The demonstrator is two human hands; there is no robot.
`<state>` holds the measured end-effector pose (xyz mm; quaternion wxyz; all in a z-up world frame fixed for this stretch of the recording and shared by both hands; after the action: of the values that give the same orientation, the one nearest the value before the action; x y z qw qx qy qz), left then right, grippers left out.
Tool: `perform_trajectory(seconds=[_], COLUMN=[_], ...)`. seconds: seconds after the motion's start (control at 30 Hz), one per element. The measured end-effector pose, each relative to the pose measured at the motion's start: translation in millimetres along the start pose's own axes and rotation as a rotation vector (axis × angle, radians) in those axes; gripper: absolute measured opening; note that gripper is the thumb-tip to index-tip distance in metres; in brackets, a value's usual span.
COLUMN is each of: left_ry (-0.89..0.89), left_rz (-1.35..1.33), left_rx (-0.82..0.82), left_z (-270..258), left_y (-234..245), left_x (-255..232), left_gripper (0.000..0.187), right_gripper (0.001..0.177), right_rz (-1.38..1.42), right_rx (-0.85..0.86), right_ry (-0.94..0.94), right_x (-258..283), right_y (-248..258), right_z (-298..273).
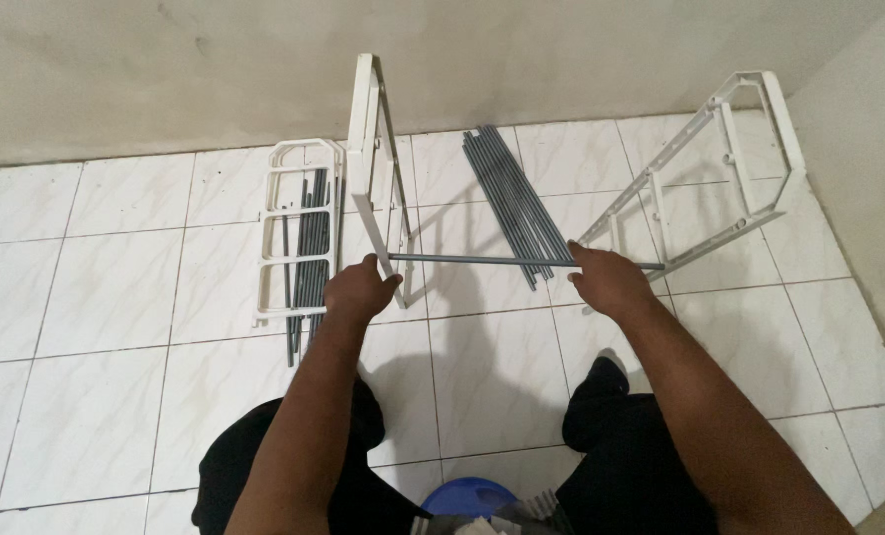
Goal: The person assembles a white metal rack by inserting gray metal rods into slots on two white side frames. They align and slide each rod into place, progressively building the rack structure on the tiled floor.
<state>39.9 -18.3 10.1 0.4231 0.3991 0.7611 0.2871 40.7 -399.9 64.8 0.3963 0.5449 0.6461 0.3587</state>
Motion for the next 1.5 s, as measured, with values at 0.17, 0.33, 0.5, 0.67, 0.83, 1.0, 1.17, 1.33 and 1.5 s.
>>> perform_trajectory(seconds=[0.17, 0.33, 0.5, 0.67, 0.83, 1.0, 1.17, 1.33, 1.5], left_ry=[0.038, 0.024, 0.044, -0.001, -0.27, -0.51, -0.66, -0.745, -0.768], left_rz=[0.078, 0.122, 0.126, 0.156, 0.061, -0.284, -0.362, -0.269, -0.203], left_rx=[0.054, 0.078, 0.098, 0.148, 0.215, 0.052, -0.155, -0.225, -0.255], left_z=[4, 2, -1, -8, -38, -70, -76, -57, -53], left_y=[-7, -6, -5, -10, -19, 9, 31, 28, 20], left_x=[10, 9, 9, -1, -52, -102, -116, -120, -121], left_gripper=[0.062, 0.061, 0.062, 0.061, 0.06, 0.042, 0.037, 0.045, 0.047], right_gripper=[0.061, 0.058, 0.035, 0.029, 0.03, 0.032, 0.043, 0.045, 0.058], right_rz=[-0.026, -0.037, -0.139, -0.226, -0.28, -0.295, -0.221, -0.143, -0.117], right_rx=[-0.068, -0.136, -0.155, -0.016, 0.128, 0.266, 0.384, 0.408, 0.489], right_ry=[-0.004, 0.01, 0.13, 0.458, 0.485, 0.302, 0.104, 0.045, 0.004], right_x=[4, 24, 57, 108, 115, 88, 61, 59, 59], right_y=[19, 35, 30, -29, -103, -157, -196, -228, -263], right_z=[-11, -26, -33, -30, -5, 41, 71, 90, 116])
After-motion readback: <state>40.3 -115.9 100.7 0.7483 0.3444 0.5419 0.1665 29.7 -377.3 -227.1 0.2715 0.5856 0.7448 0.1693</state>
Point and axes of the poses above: each hand's wrist, its own z-axis towards the middle knuckle, its own y-axis out of the back of the hand, x = y × z, the point moved 8 cm from there along z, towards the middle knuckle, and after that the axes turned 14 degrees about -z, right-handed, at the moved point
